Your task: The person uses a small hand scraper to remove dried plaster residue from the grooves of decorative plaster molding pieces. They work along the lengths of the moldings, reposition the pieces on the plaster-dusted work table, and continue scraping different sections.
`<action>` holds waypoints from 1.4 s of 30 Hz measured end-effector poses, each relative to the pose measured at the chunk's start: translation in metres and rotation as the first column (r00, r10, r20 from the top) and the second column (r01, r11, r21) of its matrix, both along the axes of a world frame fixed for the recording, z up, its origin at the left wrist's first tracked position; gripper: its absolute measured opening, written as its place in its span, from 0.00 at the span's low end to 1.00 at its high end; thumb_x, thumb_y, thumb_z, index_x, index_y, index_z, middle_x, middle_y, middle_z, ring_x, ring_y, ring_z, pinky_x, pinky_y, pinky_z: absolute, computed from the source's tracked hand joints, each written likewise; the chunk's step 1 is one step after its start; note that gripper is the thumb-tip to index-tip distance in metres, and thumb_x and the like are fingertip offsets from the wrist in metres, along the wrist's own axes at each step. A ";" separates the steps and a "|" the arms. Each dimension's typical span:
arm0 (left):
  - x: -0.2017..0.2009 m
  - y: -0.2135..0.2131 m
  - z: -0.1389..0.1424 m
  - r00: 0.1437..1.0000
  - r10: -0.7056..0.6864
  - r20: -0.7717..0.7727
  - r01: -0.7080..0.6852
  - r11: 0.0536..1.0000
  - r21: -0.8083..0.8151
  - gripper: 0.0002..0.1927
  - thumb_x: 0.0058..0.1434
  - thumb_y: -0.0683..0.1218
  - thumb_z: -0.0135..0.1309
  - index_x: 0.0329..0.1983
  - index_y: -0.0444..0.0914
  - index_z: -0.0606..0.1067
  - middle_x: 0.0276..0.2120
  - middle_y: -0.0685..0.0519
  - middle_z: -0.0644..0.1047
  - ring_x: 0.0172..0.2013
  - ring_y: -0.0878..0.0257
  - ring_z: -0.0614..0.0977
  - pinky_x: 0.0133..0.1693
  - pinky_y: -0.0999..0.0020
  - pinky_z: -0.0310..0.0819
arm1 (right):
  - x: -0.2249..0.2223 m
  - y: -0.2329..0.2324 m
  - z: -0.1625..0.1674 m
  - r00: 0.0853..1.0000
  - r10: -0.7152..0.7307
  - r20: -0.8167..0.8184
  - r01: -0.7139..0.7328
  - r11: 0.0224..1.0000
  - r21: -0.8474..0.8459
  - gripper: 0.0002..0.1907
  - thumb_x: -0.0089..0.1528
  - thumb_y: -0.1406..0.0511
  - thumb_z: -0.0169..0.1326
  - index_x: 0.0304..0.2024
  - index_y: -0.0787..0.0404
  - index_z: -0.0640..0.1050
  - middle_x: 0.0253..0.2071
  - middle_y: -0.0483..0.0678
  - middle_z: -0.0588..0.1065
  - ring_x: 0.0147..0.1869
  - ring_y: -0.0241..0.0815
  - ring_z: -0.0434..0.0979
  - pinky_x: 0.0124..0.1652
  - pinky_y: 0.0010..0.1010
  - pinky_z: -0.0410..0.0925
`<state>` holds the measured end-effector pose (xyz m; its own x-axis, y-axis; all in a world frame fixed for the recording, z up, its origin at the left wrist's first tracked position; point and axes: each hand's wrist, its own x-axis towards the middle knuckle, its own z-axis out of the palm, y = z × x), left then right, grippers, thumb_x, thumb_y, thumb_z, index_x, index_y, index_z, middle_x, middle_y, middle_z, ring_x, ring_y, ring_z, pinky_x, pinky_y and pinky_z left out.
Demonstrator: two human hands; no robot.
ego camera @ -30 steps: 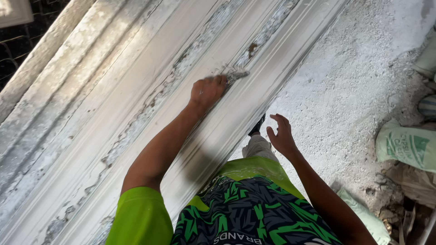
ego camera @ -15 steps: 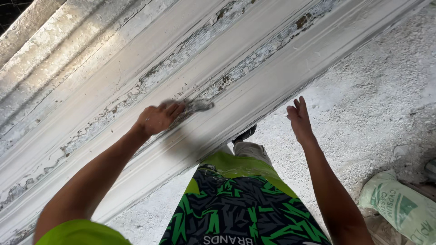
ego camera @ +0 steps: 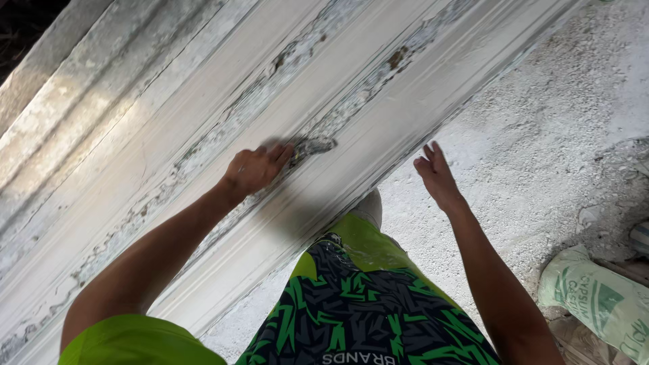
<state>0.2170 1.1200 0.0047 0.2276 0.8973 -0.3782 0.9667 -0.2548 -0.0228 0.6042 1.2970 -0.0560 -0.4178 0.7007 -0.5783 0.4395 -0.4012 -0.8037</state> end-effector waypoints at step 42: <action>0.191 0.556 -0.026 0.985 0.079 0.153 -0.105 0.979 0.176 0.22 0.64 0.39 0.51 0.62 0.38 0.68 0.51 0.51 0.76 0.32 0.55 0.83 0.22 0.59 0.77 | 0.136 0.447 0.023 1.000 -0.024 0.018 0.027 0.980 -0.196 0.29 0.70 0.58 0.46 0.70 0.64 0.63 0.68 0.55 0.68 0.67 0.51 0.73 0.61 0.44 0.69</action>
<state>0.4084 1.6763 -0.0217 0.1810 0.9678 -0.1750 0.9823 -0.1691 0.0808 0.7400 1.7438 -0.0328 -0.3911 0.5832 -0.7120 0.4393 -0.5615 -0.7013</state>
